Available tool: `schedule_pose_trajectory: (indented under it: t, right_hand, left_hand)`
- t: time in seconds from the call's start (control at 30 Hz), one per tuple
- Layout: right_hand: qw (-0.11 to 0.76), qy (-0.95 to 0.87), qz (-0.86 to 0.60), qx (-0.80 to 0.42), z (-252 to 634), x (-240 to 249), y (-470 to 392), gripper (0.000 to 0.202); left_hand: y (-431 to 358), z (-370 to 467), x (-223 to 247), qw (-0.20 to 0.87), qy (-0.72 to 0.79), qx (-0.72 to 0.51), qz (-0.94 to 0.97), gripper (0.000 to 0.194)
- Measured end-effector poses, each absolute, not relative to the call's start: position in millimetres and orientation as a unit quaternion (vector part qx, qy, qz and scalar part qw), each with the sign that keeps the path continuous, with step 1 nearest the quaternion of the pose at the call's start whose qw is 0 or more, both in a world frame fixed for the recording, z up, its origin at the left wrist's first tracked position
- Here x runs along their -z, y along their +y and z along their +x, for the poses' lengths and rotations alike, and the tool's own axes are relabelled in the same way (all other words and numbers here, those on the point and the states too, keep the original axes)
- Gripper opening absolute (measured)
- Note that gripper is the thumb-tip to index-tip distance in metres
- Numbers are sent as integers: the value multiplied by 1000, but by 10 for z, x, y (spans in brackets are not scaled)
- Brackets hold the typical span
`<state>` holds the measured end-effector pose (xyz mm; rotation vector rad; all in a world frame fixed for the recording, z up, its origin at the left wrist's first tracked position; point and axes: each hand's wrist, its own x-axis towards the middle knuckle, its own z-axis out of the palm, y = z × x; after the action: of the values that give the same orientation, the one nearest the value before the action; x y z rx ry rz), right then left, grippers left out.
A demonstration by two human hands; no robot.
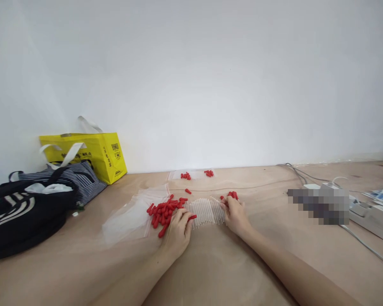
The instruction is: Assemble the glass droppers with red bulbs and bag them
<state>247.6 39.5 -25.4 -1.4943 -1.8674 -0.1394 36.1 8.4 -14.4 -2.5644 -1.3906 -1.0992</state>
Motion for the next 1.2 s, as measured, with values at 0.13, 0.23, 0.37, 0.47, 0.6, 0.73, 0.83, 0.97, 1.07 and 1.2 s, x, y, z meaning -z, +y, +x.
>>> schedule_pose_trajectory:
  t: [0.13, 0.23, 0.37, 0.47, 0.6, 0.73, 0.83, 0.97, 1.07, 1.2]
  right_hand:
    - [409, -792, -452, 25, 2346, 284, 304, 17]
    - [404, -818, -410, 20, 2277, 315, 249, 24]
    - [384, -831, -401, 28, 2245, 340, 225, 29]
    - [384, -832, -400, 26, 2244, 335, 221, 30]
    - [384, -831, -402, 20, 2248, 321, 214, 29]
    - [372, -835, -404, 19, 2244, 323, 211, 30]
    - [360, -841, -404, 21, 2231, 335, 204, 30]
    - [347, -847, -402, 20, 2216, 338, 184, 28]
    - [333, -856, -394, 35, 2230, 315, 175, 27]
    - [317, -869, -369, 90, 2273, 267, 177, 32]
  left_hand:
    - [111, 422, 56, 43, -449, 331, -829, 13]
    - [120, 444, 24, 53, -457, 329, -824, 12]
    - [120, 439, 38, 58, -459, 331, -822, 13]
    - [119, 430, 46, 56, -465, 332, -818, 14]
    - [119, 429, 37, 49, -473, 335, -813, 14]
    - [124, 429, 38, 47, -469, 341, -813, 14]
    - [138, 423, 54, 47, -469, 342, -813, 17]
    - [145, 413, 65, 41, -475, 338, -812, 17]
    - [118, 407, 50, 35, -467, 338, -816, 17]
    - [66, 408, 26, 35, -428, 330, -840, 17]
